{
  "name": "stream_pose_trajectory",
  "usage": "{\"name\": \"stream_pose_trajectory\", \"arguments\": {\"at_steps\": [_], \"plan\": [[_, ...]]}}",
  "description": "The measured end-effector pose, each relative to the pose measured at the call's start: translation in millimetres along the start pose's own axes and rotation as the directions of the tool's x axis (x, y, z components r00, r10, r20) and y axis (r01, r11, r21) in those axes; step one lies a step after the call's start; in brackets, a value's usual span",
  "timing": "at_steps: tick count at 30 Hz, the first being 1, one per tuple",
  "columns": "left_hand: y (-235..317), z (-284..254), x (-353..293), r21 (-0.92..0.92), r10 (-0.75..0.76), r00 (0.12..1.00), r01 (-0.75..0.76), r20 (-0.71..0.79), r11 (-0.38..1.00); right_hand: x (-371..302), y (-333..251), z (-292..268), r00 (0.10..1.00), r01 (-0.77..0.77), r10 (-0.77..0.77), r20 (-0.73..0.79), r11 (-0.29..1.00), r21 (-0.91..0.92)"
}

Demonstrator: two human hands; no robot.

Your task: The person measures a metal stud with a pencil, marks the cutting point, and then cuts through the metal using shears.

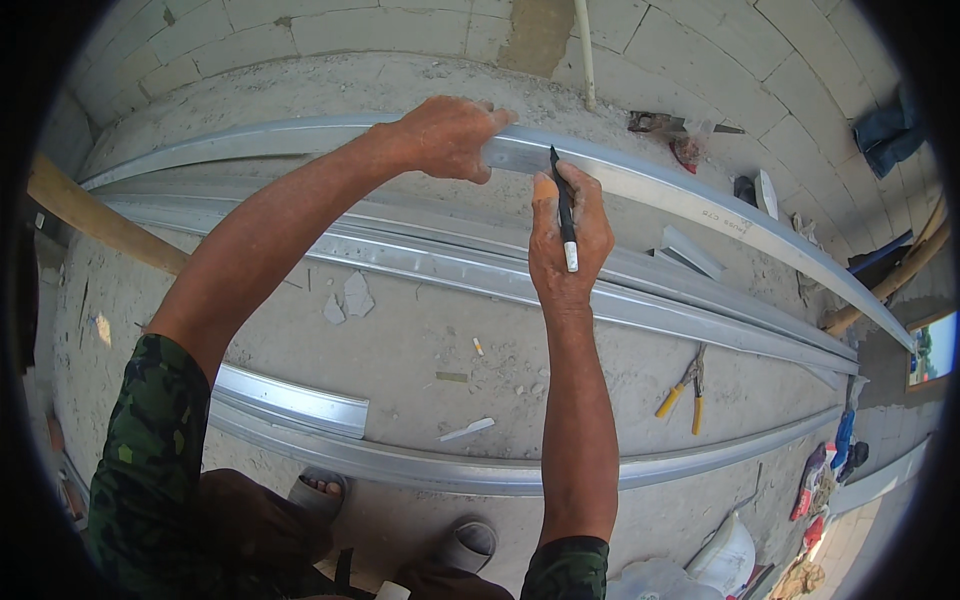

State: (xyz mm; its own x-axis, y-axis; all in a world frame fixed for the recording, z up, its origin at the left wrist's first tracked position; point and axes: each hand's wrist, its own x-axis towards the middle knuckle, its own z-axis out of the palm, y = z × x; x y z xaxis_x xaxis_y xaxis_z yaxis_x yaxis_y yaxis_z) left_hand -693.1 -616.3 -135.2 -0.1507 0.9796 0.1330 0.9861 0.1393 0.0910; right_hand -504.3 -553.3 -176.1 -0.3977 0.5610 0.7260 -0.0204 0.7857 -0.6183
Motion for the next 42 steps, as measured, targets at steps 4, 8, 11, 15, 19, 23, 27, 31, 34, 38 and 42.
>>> {"name": "stream_pose_trajectory", "arguments": {"at_steps": [4, 8, 11, 15, 19, 23, 27, 31, 34, 38, 42], "plan": [[0.1, 0.3, -0.1, -0.008, 0.002, 1.000, -0.002, 0.001, 1.000, 0.1, -0.3, -1.2, 1.000, 0.010, -0.010, 0.018, 1.000, -0.012], [0.3, 0.2, -0.5, -0.009, 0.006, 1.000, -0.006, -0.011, 1.000, 0.2, -0.8, -2.4, 1.000, 0.004, -0.004, 0.024, 1.000, -0.005], [1.0, -1.8, -1.1, -0.009, 0.000, 1.000, 0.001, 0.010, 1.000, -3.0, -5.7, -2.3, 0.998, -0.045, 0.044, 0.040, 0.999, 0.018], [1.1, -1.1, -1.1, -0.021, 0.003, 1.000, -0.003, -0.002, 1.000, -6.3, 1.2, -1.4, 1.000, 0.001, 0.000, 0.021, 0.999, -0.033], [-1.7, 2.3, -0.2, -0.014, 0.018, 1.000, -0.019, -0.021, 1.000, -7.8, -0.6, -2.3, 0.999, -0.019, 0.019, 0.028, 1.000, 0.001], [-3.0, 2.3, 0.2, -0.015, 0.014, 1.000, -0.014, -0.008, 1.000, -12.0, 3.4, -0.8, 0.999, -0.037, 0.036, 0.036, 0.999, 0.006], [-2.4, 2.3, 0.5, -0.017, 0.016, 1.000, -0.017, -0.007, 1.000, -17.7, 4.1, -1.9, 1.000, 0.000, -0.001, 0.018, 1.000, 0.021], [-2.7, 0.5, 0.2, 0.000, 0.023, 1.000, -0.023, -0.010, 1.000, -29.2, 5.4, -5.6, 0.997, -0.069, 0.068, 0.030, 0.997, 0.023], [-0.9, -1.0, 0.1, -0.004, 0.009, 1.000, -0.009, -0.007, 1.000, -41.1, 4.8, -15.9, 0.990, -0.121, 0.120, 0.077, 0.993, 0.015], [-1.2, 2.3, 1.2, 0.003, 0.021, 0.999, -0.021, -0.035, 1.000, -53.5, -4.8, -32.6, 0.951, -0.308, 0.305, 0.053, 0.949, 0.070], [1.1, -7.4, -17.1, 0.004, -0.016, 0.995, 0.016, -0.102, 1.000, -63.7, -26.9, -48.1, 0.870, -0.488, 0.481, 0.109, 0.810, 0.325]]}}
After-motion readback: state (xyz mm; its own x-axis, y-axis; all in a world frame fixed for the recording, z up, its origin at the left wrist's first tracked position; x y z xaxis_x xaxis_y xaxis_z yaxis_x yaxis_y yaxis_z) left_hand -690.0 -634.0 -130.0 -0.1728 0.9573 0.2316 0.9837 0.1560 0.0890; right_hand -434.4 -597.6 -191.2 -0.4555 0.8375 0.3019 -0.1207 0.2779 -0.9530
